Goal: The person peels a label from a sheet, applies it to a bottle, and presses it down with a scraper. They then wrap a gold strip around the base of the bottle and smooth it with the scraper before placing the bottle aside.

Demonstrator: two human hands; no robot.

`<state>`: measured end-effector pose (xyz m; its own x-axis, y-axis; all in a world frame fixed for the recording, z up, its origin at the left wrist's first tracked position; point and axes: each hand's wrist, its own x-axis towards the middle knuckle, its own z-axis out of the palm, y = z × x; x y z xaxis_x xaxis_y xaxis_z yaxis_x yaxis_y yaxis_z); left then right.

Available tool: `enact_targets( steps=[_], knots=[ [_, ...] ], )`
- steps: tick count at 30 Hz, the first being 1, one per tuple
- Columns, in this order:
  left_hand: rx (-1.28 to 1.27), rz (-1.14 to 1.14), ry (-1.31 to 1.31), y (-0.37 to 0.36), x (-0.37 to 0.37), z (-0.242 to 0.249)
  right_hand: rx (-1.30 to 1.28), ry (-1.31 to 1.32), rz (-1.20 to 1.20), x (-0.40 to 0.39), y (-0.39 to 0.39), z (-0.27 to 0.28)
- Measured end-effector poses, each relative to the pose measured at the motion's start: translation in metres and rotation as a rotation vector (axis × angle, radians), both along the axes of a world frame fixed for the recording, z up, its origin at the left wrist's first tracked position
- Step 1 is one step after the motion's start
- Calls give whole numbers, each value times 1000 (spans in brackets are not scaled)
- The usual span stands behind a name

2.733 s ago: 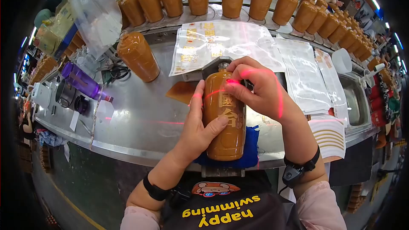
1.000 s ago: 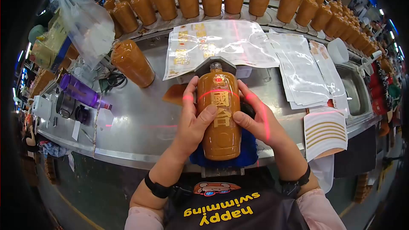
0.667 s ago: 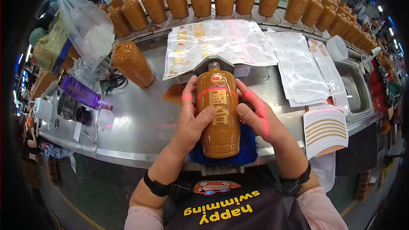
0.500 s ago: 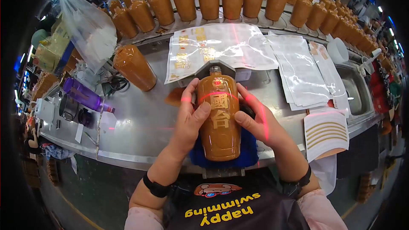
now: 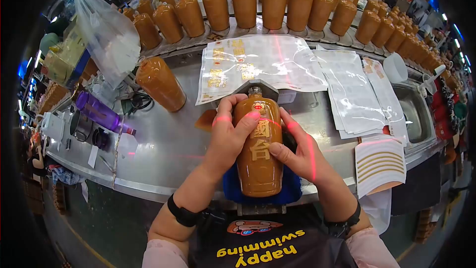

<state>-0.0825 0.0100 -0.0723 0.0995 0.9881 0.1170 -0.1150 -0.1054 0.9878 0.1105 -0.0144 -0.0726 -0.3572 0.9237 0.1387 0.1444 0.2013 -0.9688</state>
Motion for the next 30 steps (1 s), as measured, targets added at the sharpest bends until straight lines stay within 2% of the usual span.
enact_targets(
  steps=[9,12,18,21,24,27,28,30],
  knots=[
    [-106,20,-172,9,0,5,26,4,-11,1,1,-8],
    [-36,91,8,14,2,4,32,-5,-19,1,2,-10],
    [-63,45,101,19,-3,5,-29,1,-21,-1,0,-5],
    [38,166,68,11,1,12,-12,-3,-25,-1,0,-6],
    [838,184,522,2,-14,26,42,-2,-24,-1,3,-10],
    [905,16,767,1,-17,25,40,-8,-14,0,1,-5],
    [776,6,670,4,-18,19,44,-10,-14,0,1,-8],
    [702,41,563,12,-18,17,47,-10,-17,-1,2,-10]
  ],
)
